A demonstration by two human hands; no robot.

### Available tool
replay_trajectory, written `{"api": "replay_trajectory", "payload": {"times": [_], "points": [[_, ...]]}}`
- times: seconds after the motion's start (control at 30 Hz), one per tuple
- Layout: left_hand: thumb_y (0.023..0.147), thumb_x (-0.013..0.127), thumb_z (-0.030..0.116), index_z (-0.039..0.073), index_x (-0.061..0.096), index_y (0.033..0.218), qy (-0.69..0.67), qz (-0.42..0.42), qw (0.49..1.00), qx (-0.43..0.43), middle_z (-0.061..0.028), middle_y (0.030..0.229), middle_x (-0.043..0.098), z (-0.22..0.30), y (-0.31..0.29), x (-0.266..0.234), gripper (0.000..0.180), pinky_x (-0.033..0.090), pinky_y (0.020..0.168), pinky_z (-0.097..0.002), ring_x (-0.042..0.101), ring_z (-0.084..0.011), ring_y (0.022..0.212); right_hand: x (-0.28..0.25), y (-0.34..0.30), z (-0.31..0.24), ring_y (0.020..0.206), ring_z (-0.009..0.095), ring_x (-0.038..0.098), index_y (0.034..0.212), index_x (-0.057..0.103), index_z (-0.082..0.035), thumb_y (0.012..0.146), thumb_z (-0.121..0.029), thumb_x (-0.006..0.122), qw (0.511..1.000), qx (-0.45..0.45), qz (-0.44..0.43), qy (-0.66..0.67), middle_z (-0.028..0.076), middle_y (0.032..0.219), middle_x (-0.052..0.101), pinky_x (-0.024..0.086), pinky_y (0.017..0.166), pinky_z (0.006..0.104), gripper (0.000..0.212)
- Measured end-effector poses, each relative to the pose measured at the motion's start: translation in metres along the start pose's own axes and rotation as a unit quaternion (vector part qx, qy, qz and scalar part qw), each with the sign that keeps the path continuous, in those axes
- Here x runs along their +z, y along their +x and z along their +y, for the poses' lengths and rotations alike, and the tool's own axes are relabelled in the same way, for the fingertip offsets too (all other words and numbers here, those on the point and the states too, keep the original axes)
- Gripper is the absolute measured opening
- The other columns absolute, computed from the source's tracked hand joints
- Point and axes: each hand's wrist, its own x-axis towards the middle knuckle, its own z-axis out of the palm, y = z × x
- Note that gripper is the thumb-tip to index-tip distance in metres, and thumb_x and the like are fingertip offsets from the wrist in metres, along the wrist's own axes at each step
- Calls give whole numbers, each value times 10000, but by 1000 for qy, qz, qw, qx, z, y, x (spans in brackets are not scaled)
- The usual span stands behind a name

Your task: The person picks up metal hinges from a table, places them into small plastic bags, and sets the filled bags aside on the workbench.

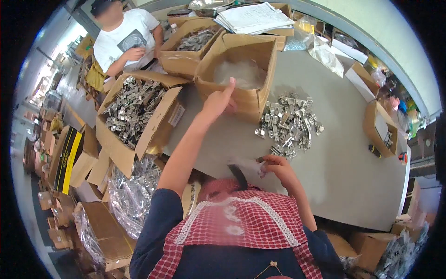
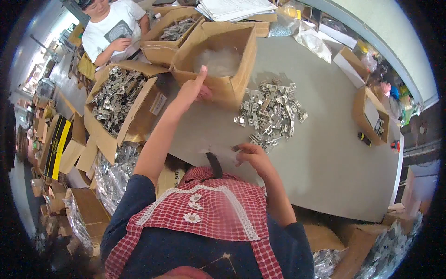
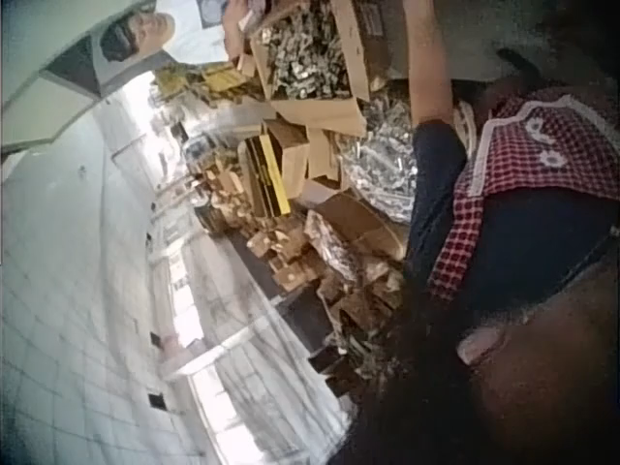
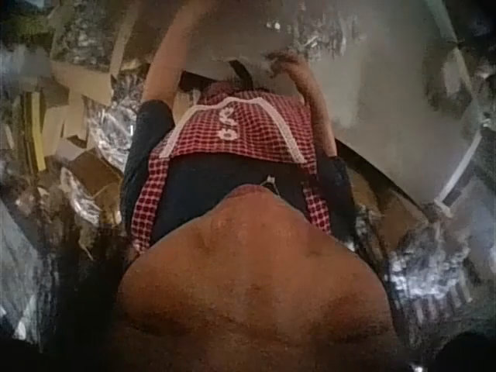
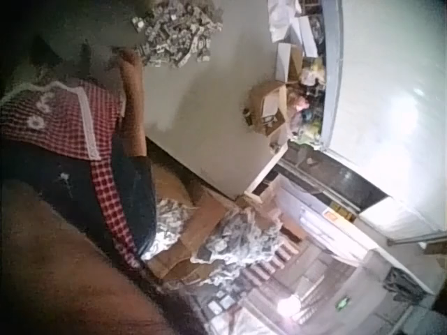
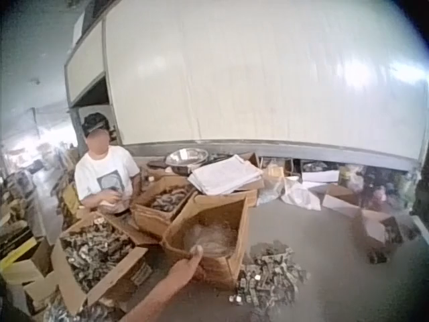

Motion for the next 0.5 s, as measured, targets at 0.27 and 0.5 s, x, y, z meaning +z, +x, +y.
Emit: {"api": "replay_trajectory", "payload": {"times": [0.27, 0.5], "points": [[845, 701, 377, 42, 609, 1213, 123, -227, 947, 193, -139, 1169, 646, -76, -49, 55, 506, 470, 954, -365, 614, -237, 1090, 1, 44, 30, 829, 174, 668, 1049, 626, 60, 840, -7, 608, 994, -79, 56, 46, 107, 908, 693, 521, 769, 290, 220], [780, 757, 326, 59, 635, 1133, 1, -101, 968, 230, -121, 1100, 664, -71, -74, 43, 459, 485, 915, -383, 628, -254, 1046, 18, 62, 18, 835, 300, 644, 1013, 633, -37, 829, -93, 637, 854, -237, 148, -439, 118, 904, 679, 497, 804, 416, 192]]}}
